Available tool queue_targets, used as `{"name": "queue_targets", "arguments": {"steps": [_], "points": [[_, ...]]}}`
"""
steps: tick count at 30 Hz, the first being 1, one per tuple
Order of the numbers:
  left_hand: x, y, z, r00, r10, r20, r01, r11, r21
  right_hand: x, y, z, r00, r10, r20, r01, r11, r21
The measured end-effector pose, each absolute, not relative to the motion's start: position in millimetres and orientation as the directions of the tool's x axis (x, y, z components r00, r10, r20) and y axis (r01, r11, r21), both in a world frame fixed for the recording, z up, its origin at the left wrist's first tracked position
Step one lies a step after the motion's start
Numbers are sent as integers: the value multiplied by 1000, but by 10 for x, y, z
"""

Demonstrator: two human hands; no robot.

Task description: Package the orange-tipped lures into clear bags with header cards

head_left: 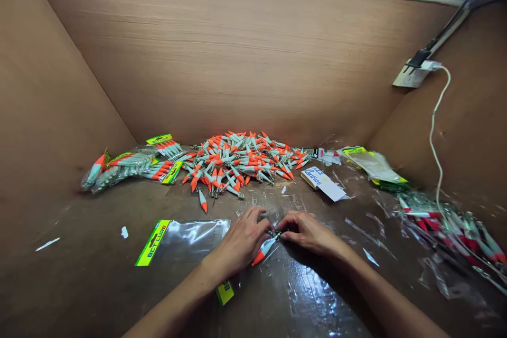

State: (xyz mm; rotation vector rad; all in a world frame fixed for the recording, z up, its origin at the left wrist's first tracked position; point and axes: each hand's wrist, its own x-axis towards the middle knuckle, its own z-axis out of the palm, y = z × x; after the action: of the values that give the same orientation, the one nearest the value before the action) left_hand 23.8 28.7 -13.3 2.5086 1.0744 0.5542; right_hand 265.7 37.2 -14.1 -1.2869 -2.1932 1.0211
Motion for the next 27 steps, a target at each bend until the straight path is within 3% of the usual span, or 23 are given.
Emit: {"name": "queue_targets", "arguments": {"steps": [6,12,19,23,27], "points": [[243,289,-131,618,756,217,490,-586,645,2616,333,-161,-513,859,9,552,337,-763],[255,283,-135,614,763,204,457,-554,696,2589,310,-183,-551,834,34,524,377,-764],[178,231,-130,583,780,226,529,-576,624,2556,283,-210,-576,816,51,540,426,-726],[-19,90,-45,474,870,134,698,-465,545,2552,275,-226,-580,813,52,542,433,-721],[-123,7,-33,443,894,65,748,-408,523,2548,272,-223,-592,804,61,537,450,-714]]}}
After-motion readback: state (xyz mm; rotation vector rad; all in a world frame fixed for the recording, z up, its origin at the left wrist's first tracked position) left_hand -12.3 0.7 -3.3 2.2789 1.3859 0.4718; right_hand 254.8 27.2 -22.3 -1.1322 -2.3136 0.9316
